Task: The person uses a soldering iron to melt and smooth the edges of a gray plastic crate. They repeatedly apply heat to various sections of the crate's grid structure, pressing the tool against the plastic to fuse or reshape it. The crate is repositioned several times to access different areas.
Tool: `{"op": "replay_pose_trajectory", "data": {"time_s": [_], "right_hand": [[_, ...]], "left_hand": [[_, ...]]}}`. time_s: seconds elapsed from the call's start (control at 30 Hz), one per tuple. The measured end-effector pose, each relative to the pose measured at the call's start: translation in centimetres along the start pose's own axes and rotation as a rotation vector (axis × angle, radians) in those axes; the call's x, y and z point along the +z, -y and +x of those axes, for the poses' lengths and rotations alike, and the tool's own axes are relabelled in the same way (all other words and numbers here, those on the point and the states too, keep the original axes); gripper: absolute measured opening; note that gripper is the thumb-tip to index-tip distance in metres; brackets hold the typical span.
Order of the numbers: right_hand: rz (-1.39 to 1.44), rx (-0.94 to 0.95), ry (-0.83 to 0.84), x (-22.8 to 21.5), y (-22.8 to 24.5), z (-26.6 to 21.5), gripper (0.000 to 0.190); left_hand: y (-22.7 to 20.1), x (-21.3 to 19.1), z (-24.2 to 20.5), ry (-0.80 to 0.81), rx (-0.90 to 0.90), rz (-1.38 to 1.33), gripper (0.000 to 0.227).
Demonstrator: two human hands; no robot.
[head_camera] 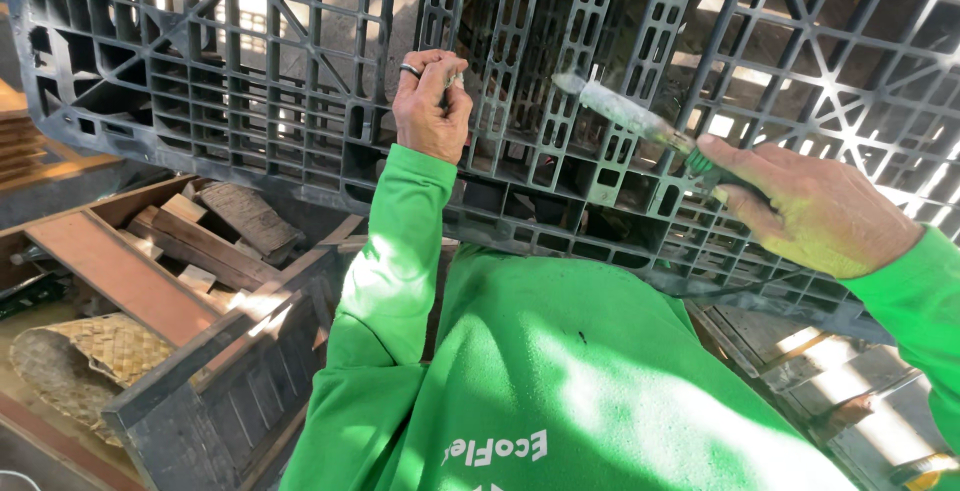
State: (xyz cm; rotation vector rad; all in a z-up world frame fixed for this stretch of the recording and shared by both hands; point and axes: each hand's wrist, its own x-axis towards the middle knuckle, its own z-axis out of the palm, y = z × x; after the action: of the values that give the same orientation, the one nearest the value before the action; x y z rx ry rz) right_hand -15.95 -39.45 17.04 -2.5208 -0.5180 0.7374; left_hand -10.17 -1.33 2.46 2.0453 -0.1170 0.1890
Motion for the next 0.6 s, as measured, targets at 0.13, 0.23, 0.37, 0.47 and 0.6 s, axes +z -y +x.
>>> {"op": "replay_pose_trajectory", "data": {"time_s": [0.13,0.23,0.37,0.47,0.6], "right_hand": [[-0.091,0.215,0.163,0.0,0.6,-1.0,0.068],[-0.062,0.182,0.076,0.2,0.7,-1.3,0.063],[-0.002,0.03,-0.069,0.5,0.5,-1.3,0.059],[-0.066,0.027,-0.094,0.7,0.4,-1.1,0.059],[-0.181,0.158,0.006,1.6,0.0,-1.2,0.059]], "left_hand": [[0.6,-0.1,0.0,0.022,0.005,0.024,0.025],[0.9,-0.2,-0.1,-0.005,0.084,0.057,0.027],[1.0,-0.1,-0.3,0.007,0.07,0.056,0.025],[1.0,-0.2,-0.1,0.003,0.076,0.046,0.024],[1.0,-0.3,-0.4,0.024,0.018,0.011,0.023]]}}
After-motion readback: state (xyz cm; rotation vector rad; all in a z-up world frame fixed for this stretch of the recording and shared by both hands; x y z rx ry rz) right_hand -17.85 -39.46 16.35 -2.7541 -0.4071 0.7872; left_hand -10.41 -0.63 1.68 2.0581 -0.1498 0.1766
